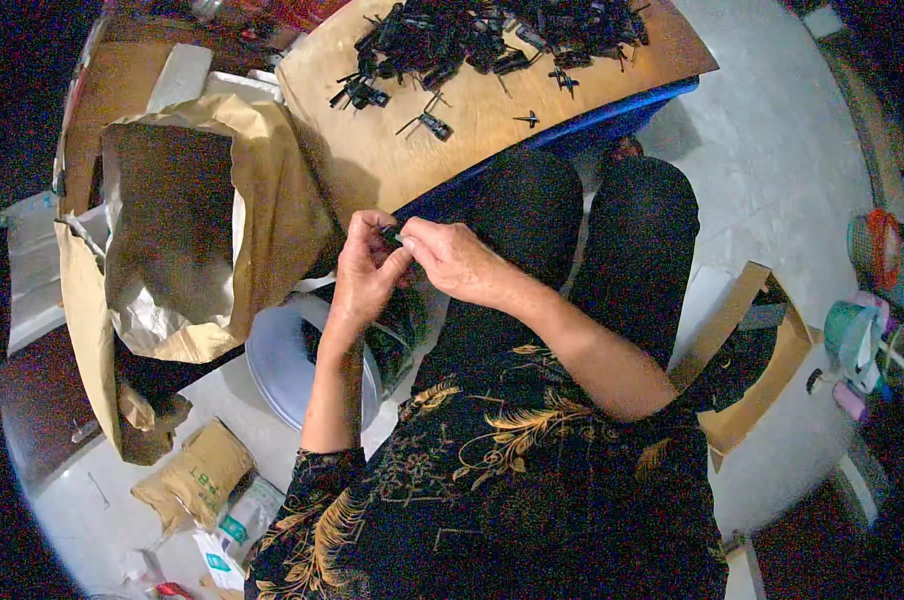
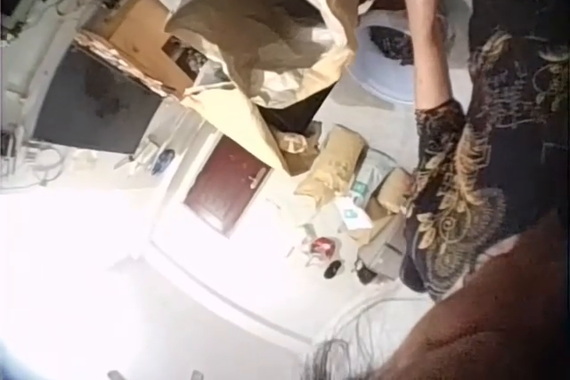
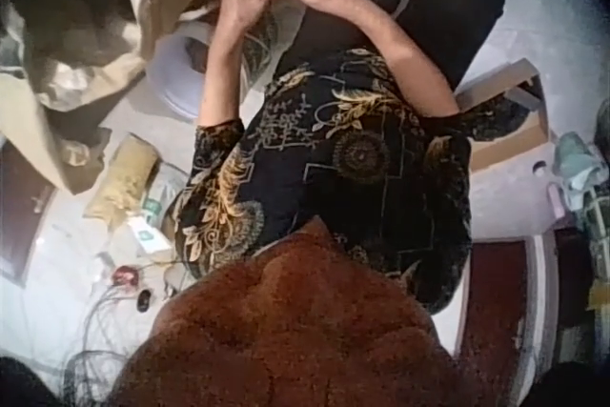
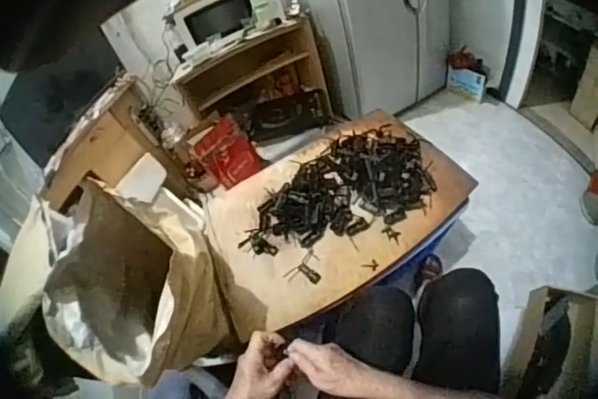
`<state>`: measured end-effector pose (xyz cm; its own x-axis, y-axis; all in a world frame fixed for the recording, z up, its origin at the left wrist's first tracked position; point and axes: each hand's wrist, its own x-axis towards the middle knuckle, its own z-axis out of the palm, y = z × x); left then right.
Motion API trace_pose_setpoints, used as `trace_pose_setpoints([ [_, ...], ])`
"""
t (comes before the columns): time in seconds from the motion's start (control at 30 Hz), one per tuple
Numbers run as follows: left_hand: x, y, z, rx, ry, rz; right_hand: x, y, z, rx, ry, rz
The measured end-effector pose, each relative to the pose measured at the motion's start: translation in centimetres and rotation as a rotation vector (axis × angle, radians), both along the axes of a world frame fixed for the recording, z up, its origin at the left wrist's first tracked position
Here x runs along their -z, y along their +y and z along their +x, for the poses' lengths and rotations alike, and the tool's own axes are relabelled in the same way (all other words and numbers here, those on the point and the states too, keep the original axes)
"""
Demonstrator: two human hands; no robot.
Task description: Sorting and inspecting small black plastic components from a board into a large paper bag.
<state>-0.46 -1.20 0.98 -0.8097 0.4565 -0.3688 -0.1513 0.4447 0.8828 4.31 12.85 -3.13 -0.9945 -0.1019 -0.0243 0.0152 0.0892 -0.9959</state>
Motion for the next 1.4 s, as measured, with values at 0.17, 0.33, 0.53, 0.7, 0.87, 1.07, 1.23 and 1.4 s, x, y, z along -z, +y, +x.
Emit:
trace_pose_setpoints([
  [0.17, 0.9, 0.9, 0.2, -0.01, 0.434, -0.197, 0.4, -0.6, -0.6, 0.121, 0.052, 0.061],
  [0.33, 1.7, 1.1, 0.5, -0.026, 0.574, -0.235, 0.6, -0.7, -0.7, 0.127, 0.052, 0.08],
  [0.53, 1.7, 0.9, -0.2, -0.091, 0.487, -0.032, 0.9, -0.4, -0.7, 0.1, -0.031, -0.128],
  [0.7, -1.2, 0.9, -0.4, -0.34, -0.257, 0.63, 0.6, 0.2, -0.5, 0.174, -0.06, -0.291],
  [0.87, -1.0, -0.1, -0.1, -0.303, -0.384, 0.731, -1.6, 1.8, 0.2, 0.079, -0.079, -0.475],
  [1.07, -2.1, 0.9, 0.6, -0.111, -0.466, 0.621, -1.7, 2.7, 0.5, 0.071, -0.151, -0.645],
  [1.23, -2.4, 1.2, 0.6, -0.002, -0.56, 0.613, -2.6, 3.4, 0.7, -0.092, -0.225, -0.808],
  [1.4, -2.8, 1.2, 0.9, 0.018, -0.516, 0.556, -1.8, 2.7, 0.6, -0.072, -0.122, -0.763],
])
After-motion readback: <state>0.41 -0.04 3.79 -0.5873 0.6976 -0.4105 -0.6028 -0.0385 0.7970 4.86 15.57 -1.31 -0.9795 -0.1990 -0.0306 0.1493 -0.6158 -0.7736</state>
